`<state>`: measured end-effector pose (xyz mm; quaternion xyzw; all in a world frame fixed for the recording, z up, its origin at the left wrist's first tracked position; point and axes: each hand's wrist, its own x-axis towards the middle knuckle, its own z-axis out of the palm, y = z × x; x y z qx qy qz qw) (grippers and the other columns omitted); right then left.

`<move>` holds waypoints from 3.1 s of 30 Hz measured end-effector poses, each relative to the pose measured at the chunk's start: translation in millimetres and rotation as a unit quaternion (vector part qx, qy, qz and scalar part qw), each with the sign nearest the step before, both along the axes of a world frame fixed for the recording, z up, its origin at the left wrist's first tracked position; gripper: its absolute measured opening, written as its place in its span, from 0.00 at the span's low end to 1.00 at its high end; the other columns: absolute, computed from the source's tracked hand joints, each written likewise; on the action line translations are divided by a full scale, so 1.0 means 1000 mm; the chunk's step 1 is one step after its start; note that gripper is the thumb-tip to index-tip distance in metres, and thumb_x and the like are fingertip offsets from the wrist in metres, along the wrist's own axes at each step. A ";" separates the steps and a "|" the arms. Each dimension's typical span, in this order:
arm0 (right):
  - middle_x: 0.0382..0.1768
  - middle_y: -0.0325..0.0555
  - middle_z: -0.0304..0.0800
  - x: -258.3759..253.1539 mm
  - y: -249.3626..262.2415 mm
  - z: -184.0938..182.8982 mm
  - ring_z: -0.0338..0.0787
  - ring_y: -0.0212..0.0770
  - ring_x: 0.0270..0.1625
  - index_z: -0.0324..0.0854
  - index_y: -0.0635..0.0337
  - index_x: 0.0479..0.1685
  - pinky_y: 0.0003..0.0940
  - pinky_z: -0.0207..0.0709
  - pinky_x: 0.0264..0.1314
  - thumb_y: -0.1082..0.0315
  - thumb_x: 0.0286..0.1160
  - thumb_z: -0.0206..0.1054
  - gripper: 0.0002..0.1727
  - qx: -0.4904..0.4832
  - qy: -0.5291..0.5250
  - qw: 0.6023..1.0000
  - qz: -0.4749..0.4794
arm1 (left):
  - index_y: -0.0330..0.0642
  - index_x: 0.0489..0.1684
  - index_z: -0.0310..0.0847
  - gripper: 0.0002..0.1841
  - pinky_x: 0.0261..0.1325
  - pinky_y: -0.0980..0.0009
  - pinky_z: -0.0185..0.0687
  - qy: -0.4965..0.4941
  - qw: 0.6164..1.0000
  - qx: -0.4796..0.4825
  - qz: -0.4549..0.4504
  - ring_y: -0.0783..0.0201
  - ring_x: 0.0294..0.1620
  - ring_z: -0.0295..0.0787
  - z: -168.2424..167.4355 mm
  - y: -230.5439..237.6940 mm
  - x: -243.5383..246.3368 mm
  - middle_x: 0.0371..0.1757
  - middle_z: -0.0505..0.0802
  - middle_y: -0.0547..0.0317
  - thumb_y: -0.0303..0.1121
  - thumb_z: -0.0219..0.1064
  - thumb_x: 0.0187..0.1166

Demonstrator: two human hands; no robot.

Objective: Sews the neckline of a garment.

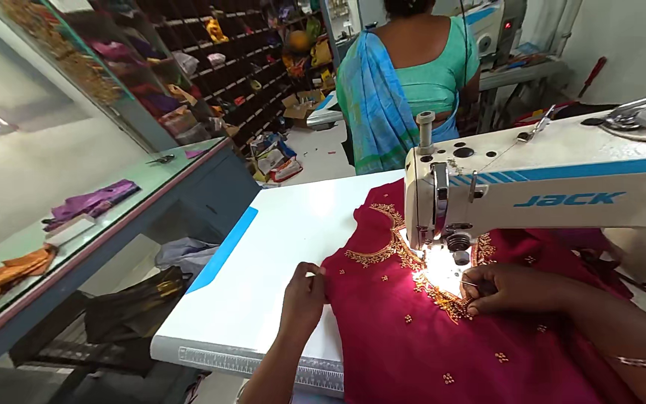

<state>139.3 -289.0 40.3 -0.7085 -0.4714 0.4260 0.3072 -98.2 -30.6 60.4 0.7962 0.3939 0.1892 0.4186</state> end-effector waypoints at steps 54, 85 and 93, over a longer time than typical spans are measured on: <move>0.31 0.43 0.81 -0.019 0.031 0.036 0.73 0.29 0.22 0.78 0.64 0.51 0.25 0.68 0.27 0.70 0.93 0.50 0.11 -0.195 0.010 0.954 -0.228 | 0.32 0.33 0.86 0.36 0.51 0.46 0.79 0.209 0.973 -0.035 -0.087 0.48 0.42 0.87 0.000 -0.050 0.067 0.32 0.88 0.44 0.64 0.56 0.84; 0.33 0.48 0.80 -0.025 0.033 0.036 0.82 0.34 0.25 0.65 0.62 0.72 0.30 0.79 0.34 0.70 0.94 0.47 0.15 -0.218 0.007 0.948 -0.230 | 0.35 0.52 0.91 0.14 0.73 0.64 0.81 -0.033 0.865 0.348 -0.360 0.59 0.67 0.90 -0.053 -0.051 0.068 0.61 0.94 0.53 0.29 0.58 0.82; 0.32 0.47 0.80 -0.025 0.034 0.037 0.80 0.32 0.24 0.64 0.62 0.72 0.27 0.77 0.32 0.70 0.95 0.44 0.15 -0.220 0.022 0.947 -0.232 | 0.44 0.68 0.87 0.21 0.89 0.50 0.56 -0.043 0.852 0.296 -0.429 0.65 0.81 0.77 -0.063 -0.030 0.066 0.73 0.89 0.63 0.36 0.54 0.83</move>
